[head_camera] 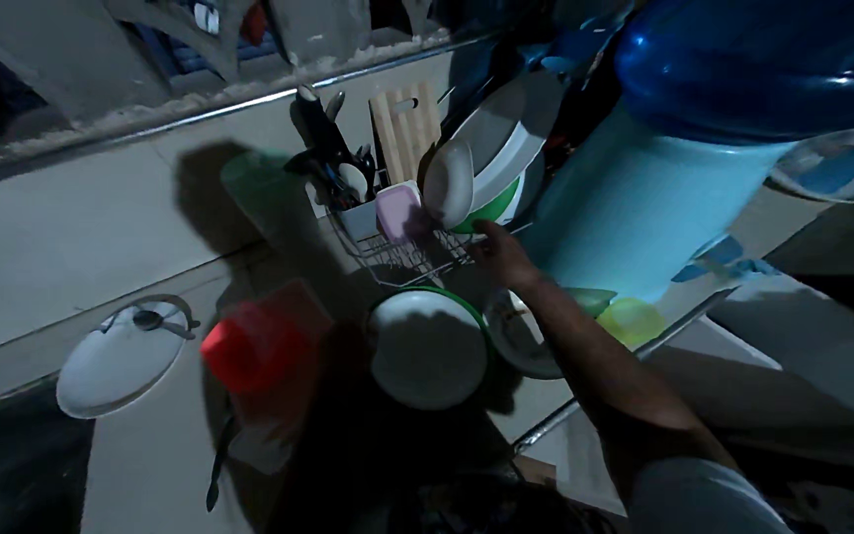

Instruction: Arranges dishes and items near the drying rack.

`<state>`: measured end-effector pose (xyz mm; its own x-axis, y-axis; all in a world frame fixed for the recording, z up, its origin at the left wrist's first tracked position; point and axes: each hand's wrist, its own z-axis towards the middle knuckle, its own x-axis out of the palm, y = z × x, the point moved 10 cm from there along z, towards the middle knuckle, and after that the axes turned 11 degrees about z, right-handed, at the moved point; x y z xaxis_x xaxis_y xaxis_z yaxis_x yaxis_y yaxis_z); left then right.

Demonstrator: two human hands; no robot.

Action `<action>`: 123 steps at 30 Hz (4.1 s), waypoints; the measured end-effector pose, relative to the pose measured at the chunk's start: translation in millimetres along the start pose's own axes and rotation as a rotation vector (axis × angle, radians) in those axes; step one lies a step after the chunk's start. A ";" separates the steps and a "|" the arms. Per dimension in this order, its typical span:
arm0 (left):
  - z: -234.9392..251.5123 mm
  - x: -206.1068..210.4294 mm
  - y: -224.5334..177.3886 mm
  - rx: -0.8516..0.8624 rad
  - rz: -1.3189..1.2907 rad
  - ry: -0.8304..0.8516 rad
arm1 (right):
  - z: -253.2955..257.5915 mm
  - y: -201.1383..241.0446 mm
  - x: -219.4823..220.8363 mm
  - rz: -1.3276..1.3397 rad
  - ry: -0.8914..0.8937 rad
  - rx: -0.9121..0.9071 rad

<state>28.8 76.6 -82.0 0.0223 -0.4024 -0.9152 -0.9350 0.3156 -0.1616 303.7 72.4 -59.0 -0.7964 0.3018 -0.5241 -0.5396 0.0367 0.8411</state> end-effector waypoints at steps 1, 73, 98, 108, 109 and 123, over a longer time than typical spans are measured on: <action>2.5 2.6 3.1 0.002 0.000 -0.005 | 14.4 -4.5 -2.1 -0.008 -0.041 0.024; 164.5 -34.1 -179.4 0.387 -0.778 -0.253 | 68.1 -59.3 -25.4 0.466 -0.360 0.101; 62.9 -31.4 -78.1 0.641 0.186 0.082 | -201.6 17.3 23.7 0.002 -0.077 -0.591; 72.9 7.2 -64.3 0.477 0.479 0.214 | -199.4 8.7 40.9 0.013 0.024 -0.525; 73.1 7.2 -64.4 0.467 0.482 0.224 | -198.5 7.1 41.0 0.020 0.031 -0.525; 71.9 4.9 -61.9 0.395 0.525 0.184 | -16.5 8.9 -37.0 0.196 0.100 0.174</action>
<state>112.2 116.9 -103.1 -0.4924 -0.2383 -0.8371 -0.6053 0.7848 0.1326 323.8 45.9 -34.3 -0.9089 0.2236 -0.3521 -0.3242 0.1521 0.9337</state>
